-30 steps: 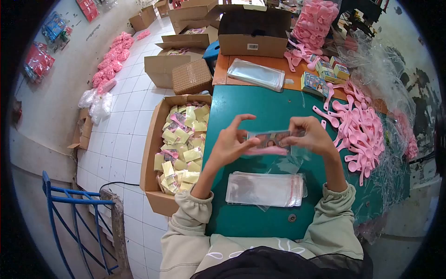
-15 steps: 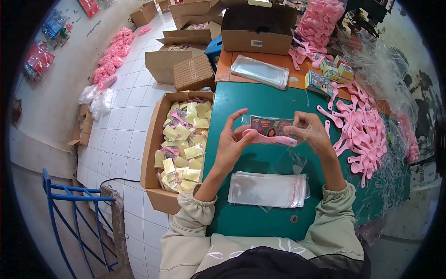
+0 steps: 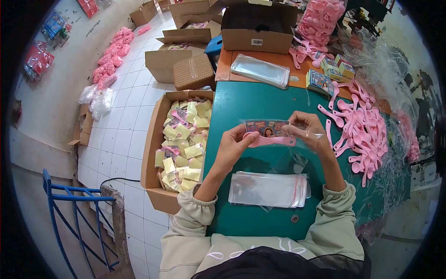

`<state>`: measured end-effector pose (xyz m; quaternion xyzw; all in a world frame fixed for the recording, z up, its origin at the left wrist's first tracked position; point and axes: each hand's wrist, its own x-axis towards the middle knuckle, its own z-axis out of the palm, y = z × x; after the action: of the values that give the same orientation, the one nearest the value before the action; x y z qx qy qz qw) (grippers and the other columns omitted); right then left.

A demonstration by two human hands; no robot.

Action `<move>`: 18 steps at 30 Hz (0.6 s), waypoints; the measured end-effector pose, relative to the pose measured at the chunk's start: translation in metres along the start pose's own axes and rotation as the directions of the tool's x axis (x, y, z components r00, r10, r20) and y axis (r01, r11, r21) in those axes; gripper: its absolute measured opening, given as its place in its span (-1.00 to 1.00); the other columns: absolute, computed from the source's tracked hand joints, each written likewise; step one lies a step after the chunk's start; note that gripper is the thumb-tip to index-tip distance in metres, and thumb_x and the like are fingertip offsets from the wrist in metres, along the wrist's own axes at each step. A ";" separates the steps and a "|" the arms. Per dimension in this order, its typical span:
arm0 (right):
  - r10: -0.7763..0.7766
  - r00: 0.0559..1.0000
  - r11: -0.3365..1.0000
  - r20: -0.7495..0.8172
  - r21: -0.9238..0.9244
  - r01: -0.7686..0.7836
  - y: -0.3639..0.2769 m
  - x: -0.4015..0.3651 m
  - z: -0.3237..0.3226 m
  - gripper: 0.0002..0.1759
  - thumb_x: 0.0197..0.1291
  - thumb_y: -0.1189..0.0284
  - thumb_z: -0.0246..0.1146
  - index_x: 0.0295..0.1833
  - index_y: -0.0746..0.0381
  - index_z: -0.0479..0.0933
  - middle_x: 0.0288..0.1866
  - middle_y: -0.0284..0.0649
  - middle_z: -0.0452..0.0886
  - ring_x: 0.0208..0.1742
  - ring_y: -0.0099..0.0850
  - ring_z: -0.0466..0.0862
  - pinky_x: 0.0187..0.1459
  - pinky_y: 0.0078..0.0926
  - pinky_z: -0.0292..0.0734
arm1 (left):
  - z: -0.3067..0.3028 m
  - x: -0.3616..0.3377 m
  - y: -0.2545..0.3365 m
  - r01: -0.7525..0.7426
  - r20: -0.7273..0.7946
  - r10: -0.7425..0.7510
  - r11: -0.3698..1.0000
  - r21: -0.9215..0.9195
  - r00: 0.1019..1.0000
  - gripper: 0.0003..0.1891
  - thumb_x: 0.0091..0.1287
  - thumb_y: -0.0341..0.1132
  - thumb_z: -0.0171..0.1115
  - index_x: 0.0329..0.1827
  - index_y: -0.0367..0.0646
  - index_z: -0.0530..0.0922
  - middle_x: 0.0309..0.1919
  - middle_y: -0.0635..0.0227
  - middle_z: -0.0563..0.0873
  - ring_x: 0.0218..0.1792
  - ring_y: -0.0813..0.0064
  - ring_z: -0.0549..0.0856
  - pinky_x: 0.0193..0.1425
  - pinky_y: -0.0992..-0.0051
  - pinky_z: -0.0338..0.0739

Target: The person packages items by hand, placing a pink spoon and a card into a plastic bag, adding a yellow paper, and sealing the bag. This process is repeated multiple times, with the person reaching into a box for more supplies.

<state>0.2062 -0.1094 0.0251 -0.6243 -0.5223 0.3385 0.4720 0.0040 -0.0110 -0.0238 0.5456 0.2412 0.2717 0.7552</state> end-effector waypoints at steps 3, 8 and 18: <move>0.029 0.998 0.998 0.059 0.047 -0.032 0.001 0.000 -0.001 -0.80 0.07 0.45 0.35 -0.44 0.34 0.53 -0.56 -0.37 0.55 -0.51 -0.68 0.48 -0.48 -0.70 0.36 | -0.006 0.001 -0.001 0.009 0.022 -0.009 1.000 -0.001 1.000 -0.62 0.27 -0.40 0.25 0.11 -0.34 0.44 -0.17 0.33 0.67 -0.15 0.65 0.63 -0.04 0.65 0.53; -0.006 1.000 0.990 -0.029 -0.139 0.002 0.012 -0.001 -0.007 -0.84 0.07 0.48 0.34 -0.39 0.37 0.56 -0.60 -0.32 0.54 -0.51 -0.64 0.50 -0.45 -0.65 0.41 | 0.006 0.001 -0.004 -0.141 -0.017 0.140 0.989 -0.034 0.990 -0.40 0.29 -0.36 0.25 0.33 -0.24 0.19 -0.16 0.22 0.65 -0.16 0.56 0.64 -0.06 0.58 0.56; -0.203 0.950 0.850 0.236 -0.440 0.291 0.003 -0.013 0.023 -0.53 -0.03 0.45 0.36 0.06 0.24 0.47 0.13 -0.08 0.41 0.07 -0.14 0.50 0.03 -0.29 0.46 | 0.007 -0.008 -0.009 0.343 0.158 -0.331 0.937 -0.061 0.930 -0.38 0.51 -0.28 -0.23 0.47 0.00 -0.37 -0.02 -0.07 0.57 -0.02 0.18 0.65 -0.01 0.32 0.62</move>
<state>0.1832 -0.1171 0.0142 -0.6140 -0.7052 0.1934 0.2971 0.0040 -0.0240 -0.0294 0.4808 0.2635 0.1078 0.8293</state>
